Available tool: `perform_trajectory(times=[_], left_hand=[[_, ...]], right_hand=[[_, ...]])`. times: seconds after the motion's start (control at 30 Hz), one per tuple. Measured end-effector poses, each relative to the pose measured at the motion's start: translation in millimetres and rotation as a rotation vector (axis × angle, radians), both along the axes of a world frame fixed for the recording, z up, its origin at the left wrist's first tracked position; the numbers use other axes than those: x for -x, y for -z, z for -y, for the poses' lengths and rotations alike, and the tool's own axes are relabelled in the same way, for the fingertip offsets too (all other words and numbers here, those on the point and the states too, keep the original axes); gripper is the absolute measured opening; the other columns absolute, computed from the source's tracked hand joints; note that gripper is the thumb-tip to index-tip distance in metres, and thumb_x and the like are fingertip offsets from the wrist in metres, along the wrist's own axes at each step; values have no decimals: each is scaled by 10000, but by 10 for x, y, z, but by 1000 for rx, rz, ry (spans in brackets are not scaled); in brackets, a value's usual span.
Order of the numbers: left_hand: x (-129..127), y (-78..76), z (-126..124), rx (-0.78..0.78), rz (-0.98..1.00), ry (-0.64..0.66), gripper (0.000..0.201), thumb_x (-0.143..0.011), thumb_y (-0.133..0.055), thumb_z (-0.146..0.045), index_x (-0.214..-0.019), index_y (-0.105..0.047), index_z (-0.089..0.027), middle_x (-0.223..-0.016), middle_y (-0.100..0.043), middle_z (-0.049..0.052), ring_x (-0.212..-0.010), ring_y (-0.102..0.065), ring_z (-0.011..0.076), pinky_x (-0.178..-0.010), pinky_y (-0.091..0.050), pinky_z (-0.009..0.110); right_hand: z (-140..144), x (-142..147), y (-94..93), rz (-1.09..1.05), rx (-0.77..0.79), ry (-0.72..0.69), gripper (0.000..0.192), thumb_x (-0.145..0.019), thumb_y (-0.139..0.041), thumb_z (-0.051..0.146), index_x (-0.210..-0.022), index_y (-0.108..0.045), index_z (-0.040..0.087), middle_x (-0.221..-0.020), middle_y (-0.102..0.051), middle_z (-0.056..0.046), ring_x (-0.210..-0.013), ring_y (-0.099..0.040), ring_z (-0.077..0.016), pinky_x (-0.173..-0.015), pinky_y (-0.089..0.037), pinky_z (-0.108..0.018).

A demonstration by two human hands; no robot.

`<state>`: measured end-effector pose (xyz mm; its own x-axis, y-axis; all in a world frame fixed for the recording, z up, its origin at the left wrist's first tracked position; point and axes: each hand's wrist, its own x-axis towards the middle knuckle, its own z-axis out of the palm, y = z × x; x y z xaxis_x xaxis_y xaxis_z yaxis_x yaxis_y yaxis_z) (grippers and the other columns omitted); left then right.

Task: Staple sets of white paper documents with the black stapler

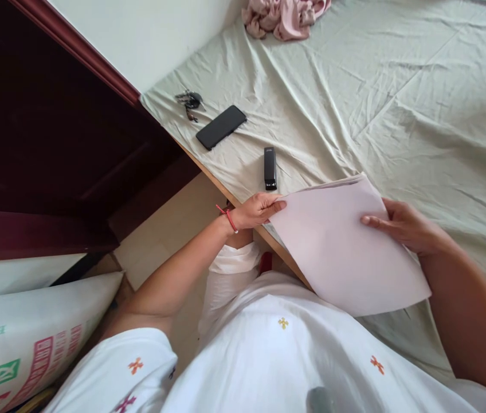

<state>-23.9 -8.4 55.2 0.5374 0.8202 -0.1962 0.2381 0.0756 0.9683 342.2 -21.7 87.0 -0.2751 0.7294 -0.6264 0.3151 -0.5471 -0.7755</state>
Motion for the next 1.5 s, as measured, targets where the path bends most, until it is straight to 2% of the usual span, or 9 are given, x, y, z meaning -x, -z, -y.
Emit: perform_trajectory(times=[0.1, 0.17, 0.27, 0.43, 0.63, 0.83, 1.17, 1.33, 1.5], left_hand=[[-10, 161, 161, 60, 179, -310, 475, -849, -750, -651, -940, -679, -190, -835, -655, -2, -680, -564, 120, -599, -435, 233], [-63, 270, 304, 142, 316, -506, 509, -793, -832, -597, -1124, -677, -243, -1012, -715, 3, -735, -608, 118, -612, -454, 225], [-239, 350, 498, 233, 462, -612, 639, -714, -909, -552, -1230, -672, -258, -1112, -759, 34, -848, -682, 159, -646, -502, 247], [-556, 326, 575, 314, 539, -743, 699, -659, -951, -513, -1244, -713, -212, -1179, -795, 102, -1166, -712, 302, -1068, -543, 453], [-489, 312, 491, 296, 535, -716, 714, -659, -938, -498, -1278, -705, -228, -1194, -788, 97, -1228, -691, 332, -1109, -523, 496], [-322, 316, 342, 154, 559, -564, 809, -648, -885, -474, -1389, -603, -315, -1300, -723, 48, -1221, -680, 312, -1042, -552, 467], [-400, 397, 122, 149, 582, -568, 611, -622, -846, -401, -1128, -529, -268, -1115, -681, 38, -1069, -676, 281, -934, -526, 416], [-392, 424, 151, 199, 647, -561, 596, -586, -895, -277, -1094, -583, -252, -1035, -668, 15, -967, -675, 228, -839, -524, 334], [-375, 433, 173, 201, 652, -541, 640, -589, -928, -265, -1168, -655, -252, -1134, -692, 30, -1034, -685, 244, -891, -543, 343]], right_hand=[[30, 166, 13, -18, 116, 29, 407, -743, -898, 517, -925, -813, 163, -842, -815, -110, -662, -772, -277, -566, -650, -341], [61, 218, 57, -40, 117, 107, 356, -778, -876, 512, -895, -817, 181, -836, -818, -92, -663, -776, -264, -577, -656, -335], [94, 225, 131, -71, 120, 185, 313, -795, -874, 484, -910, -828, 196, -844, -821, -78, -673, -780, -255, -589, -658, -328], [99, 200, 182, -52, 148, 177, 372, -765, -892, 510, -941, -844, 185, -888, -826, -106, -677, -778, -275, -577, -661, -361], [67, 223, 178, -73, 155, 129, 369, -767, -887, 532, -886, -826, 188, -836, -817, -80, -658, -766, -248, -565, -643, -323], [28, 279, 208, -88, 184, 69, 396, -756, -880, 557, -774, -789, 172, -751, -793, -79, -604, -743, -227, -529, -619, -291], [41, 201, 439, -145, 66, 101, 391, -802, -847, 577, -953, -796, 220, -839, -815, -47, -675, -779, -253, -566, -655, -352], [83, 178, 523, -123, 14, 104, 388, -825, -821, 603, -910, -771, 228, -791, -792, -27, -637, -755, -221, -518, -618, -302], [100, 188, 540, -157, -45, 78, 423, -858, -773, 639, -798, -731, 223, -719, -752, -27, -593, -707, -184, -478, -565, -260]])
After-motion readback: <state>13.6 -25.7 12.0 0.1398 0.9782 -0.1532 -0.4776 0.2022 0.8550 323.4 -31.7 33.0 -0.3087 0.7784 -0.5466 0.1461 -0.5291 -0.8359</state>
